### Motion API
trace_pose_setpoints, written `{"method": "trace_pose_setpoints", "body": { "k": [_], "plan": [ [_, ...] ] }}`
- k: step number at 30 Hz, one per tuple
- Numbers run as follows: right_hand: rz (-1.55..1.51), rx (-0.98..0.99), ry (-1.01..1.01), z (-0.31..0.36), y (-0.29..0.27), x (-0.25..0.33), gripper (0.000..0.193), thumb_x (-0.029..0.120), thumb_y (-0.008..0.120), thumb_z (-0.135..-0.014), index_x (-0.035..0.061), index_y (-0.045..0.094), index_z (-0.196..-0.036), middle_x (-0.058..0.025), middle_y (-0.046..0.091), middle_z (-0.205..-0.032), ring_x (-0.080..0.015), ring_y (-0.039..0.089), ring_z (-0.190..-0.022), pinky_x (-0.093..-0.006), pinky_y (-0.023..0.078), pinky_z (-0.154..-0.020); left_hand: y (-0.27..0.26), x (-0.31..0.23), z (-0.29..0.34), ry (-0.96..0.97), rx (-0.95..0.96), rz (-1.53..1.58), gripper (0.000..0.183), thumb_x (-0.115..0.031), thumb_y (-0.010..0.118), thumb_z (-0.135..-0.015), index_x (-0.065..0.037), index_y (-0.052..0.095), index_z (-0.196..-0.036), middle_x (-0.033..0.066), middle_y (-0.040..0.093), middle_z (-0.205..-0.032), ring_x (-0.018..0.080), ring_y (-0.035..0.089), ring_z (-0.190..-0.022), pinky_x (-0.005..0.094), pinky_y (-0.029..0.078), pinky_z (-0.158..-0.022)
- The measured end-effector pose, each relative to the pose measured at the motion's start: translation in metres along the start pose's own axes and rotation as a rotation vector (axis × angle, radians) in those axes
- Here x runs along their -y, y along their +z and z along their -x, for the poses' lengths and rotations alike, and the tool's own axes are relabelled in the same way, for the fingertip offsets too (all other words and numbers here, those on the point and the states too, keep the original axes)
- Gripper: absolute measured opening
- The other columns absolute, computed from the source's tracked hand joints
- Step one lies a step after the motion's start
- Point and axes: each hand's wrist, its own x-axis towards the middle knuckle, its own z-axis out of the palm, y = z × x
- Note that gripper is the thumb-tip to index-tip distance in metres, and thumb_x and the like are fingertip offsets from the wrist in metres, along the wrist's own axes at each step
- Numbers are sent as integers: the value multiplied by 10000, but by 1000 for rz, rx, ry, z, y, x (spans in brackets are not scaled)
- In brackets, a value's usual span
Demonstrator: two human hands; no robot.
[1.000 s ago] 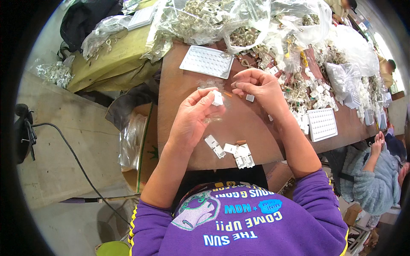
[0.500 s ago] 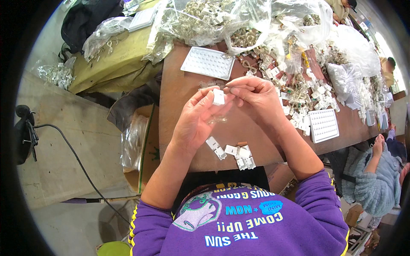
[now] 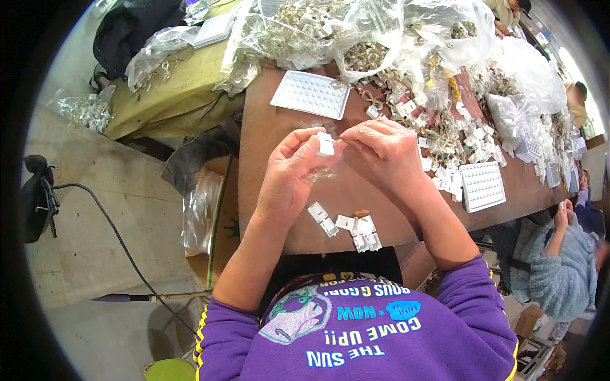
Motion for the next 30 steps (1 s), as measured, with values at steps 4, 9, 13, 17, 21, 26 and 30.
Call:
{"method": "trace_pose_setpoints", "body": {
  "k": [4, 9, 13, 17, 21, 26, 30],
  "plan": [
    [-40, -42, 81, -2, -6, 6, 155, 35, 711, -737, 103, 713, -876, -66, 659, -776, -223, 632, -643, -291, 521, -611, 0, 0, 1, -14, 4, -16, 207, -120, 577, -957, 11, 567, -1117, 122, 643, -1029, 274, 645, -1047, 364, 523, -911],
    [-723, -9, 627, -1, -11, 13, 78, 36, 695, -819, 34, 687, -896, -26, 678, -780, -91, 622, -676, -257, 501, -602, -3, 3, 0, -20, 47, -64, 210, -141, 553, -973, -13, 567, -1140, 111, 652, -1015, 245, 665, -956, 339, 545, -830],
    [-1061, 0, 777, 2, -2, 14, 94, 69, 689, -859, -1, 671, -919, 3, 660, -782, -39, 573, -692, -213, 465, -615, -4, 5, 1, -75, 37, -68, 250, -133, 595, -951, 14, 563, -1150, 111, 647, -1020, 212, 653, -896, 331, 530, -839],
    [-985, 15, 752, 6, 5, 12, 102, 80, 699, -847, -1, 674, -904, 12, 641, -797, -30, 554, -694, -191, 438, -610, -3, 4, 2, -94, 47, -3, 256, -128, 603, -945, 15, 564, -1153, 108, 649, -1020, 204, 653, -889, 326, 531, -836],
    [-865, -19, 693, 7, 8, 14, 74, 60, 701, -824, 5, 679, -869, -2, 625, -801, -39, 553, -687, -200, 441, -604, -2, 3, 2, -86, 39, -54, 259, -131, 614, -938, 17, 569, -1146, 108, 649, -1021, 190, 649, -898, 323, 533, -832],
    [-755, -22, 622, 6, 6, 19, 61, 43, 703, -798, 9, 678, -841, -26, 617, -786, -63, 563, -671, -217, 453, -605, -1, 4, 1, -59, 11, -80, 262, -136, 632, -927, 17, 579, -1134, 103, 652, -1006, 173, 648, -884, 305, 529, -821],
    [-628, -30, 527, 4, 5, 21, 63, 43, 702, -798, 5, 674, -840, -47, 625, -797, -91, 578, -673, -231, 463, -607, 0, 4, 1, -52, 14, -92, 265, -141, 646, -919, 16, 589, -1125, 95, 652, -994, 162, 644, -875, 288, 523, -810]
  ]
}}
